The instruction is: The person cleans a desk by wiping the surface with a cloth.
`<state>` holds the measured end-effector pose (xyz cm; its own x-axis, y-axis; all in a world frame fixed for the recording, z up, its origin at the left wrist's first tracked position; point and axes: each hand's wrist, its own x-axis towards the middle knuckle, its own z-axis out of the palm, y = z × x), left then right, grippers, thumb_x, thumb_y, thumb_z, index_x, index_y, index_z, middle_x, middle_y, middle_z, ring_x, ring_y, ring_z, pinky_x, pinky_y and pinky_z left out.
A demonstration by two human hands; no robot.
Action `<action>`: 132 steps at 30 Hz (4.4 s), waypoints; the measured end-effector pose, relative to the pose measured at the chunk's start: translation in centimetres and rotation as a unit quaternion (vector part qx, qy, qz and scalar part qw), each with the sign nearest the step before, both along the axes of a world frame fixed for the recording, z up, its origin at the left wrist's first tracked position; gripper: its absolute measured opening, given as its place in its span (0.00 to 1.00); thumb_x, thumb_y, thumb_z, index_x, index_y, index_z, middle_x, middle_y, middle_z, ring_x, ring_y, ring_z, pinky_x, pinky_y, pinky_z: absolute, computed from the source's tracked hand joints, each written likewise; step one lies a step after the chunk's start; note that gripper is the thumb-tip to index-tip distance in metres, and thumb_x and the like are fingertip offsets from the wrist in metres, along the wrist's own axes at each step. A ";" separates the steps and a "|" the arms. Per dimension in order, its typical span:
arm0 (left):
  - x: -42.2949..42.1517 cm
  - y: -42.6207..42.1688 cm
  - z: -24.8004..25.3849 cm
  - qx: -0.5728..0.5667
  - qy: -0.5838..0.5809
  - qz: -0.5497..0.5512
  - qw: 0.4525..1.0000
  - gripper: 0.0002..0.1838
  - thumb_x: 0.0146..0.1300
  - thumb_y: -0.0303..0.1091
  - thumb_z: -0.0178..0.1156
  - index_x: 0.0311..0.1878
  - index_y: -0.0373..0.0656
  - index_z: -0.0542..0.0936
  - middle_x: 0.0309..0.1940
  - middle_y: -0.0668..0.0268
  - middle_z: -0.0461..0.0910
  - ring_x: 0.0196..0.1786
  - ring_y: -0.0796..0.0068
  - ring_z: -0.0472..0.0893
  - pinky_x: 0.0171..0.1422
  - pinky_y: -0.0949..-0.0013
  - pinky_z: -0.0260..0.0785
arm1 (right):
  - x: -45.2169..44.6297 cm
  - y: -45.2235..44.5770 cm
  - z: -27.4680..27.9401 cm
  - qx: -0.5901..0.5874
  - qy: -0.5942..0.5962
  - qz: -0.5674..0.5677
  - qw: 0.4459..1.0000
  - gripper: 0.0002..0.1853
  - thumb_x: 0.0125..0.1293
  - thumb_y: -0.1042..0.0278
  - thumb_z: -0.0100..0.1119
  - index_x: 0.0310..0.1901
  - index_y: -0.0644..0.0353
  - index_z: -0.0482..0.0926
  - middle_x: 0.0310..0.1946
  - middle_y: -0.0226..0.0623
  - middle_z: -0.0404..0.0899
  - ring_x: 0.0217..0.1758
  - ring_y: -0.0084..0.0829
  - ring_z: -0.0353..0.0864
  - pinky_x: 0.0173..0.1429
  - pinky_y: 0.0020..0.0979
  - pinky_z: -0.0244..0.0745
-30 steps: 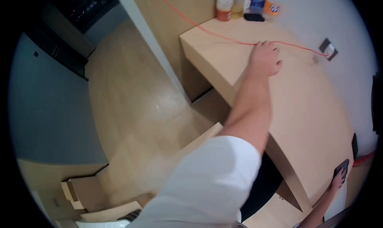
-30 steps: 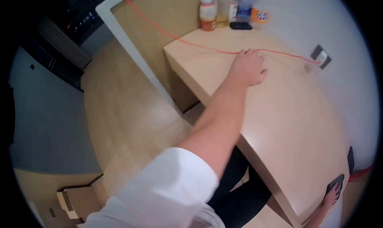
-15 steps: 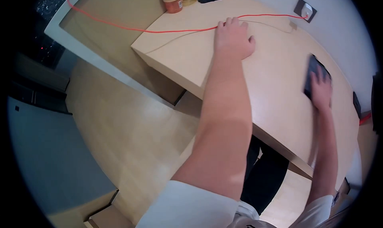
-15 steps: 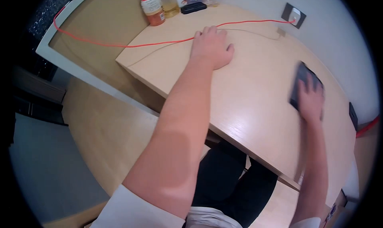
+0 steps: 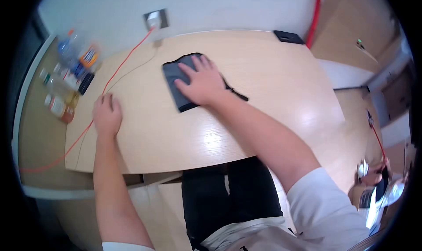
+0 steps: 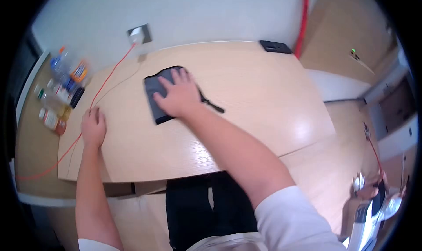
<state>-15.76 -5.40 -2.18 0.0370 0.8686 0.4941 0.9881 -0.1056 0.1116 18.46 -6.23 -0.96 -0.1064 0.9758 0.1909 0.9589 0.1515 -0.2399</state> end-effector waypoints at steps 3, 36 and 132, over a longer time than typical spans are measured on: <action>0.4 -0.7 0.5 -0.044 -0.008 0.021 0.999 0.22 0.74 0.45 0.55 0.64 0.44 0.79 0.65 0.51 0.76 0.69 0.48 0.73 0.73 0.48 0.65 | 13.0 -0.6 -0.6 0.019 -0.032 -0.098 0.995 0.40 0.74 0.30 0.40 0.80 0.43 0.63 0.83 0.50 0.54 0.87 0.52 0.47 0.87 0.50 0.38; -1.2 -0.2 -0.5 -0.026 -0.017 -0.019 0.999 0.20 0.67 0.37 0.62 0.60 0.40 0.78 0.61 0.50 0.76 0.65 0.45 0.73 0.70 0.49 0.65 | 44.7 -3.3 1.8 -0.083 0.029 -0.371 0.924 0.40 0.72 0.28 0.41 0.82 0.31 0.56 0.68 0.46 0.78 0.71 0.48 0.77 0.74 0.45 0.71; 19.5 -21.4 4.8 -0.028 0.033 -0.479 0.877 0.40 0.61 0.48 0.72 0.73 0.40 0.70 0.70 0.50 0.74 0.73 0.46 0.71 0.77 0.42 0.61 | 11.0 -31.4 2.2 0.177 -0.003 0.006 0.984 0.39 0.62 0.44 0.71 0.74 0.43 0.71 0.74 0.41 0.68 0.77 0.46 0.66 0.81 0.60 0.53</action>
<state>3.76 -26.82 2.67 0.7897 0.4460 0.4212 0.4535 -0.8868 0.0888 29.43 -37.59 1.28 -0.1202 0.8467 0.5183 0.9576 0.2366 -0.1645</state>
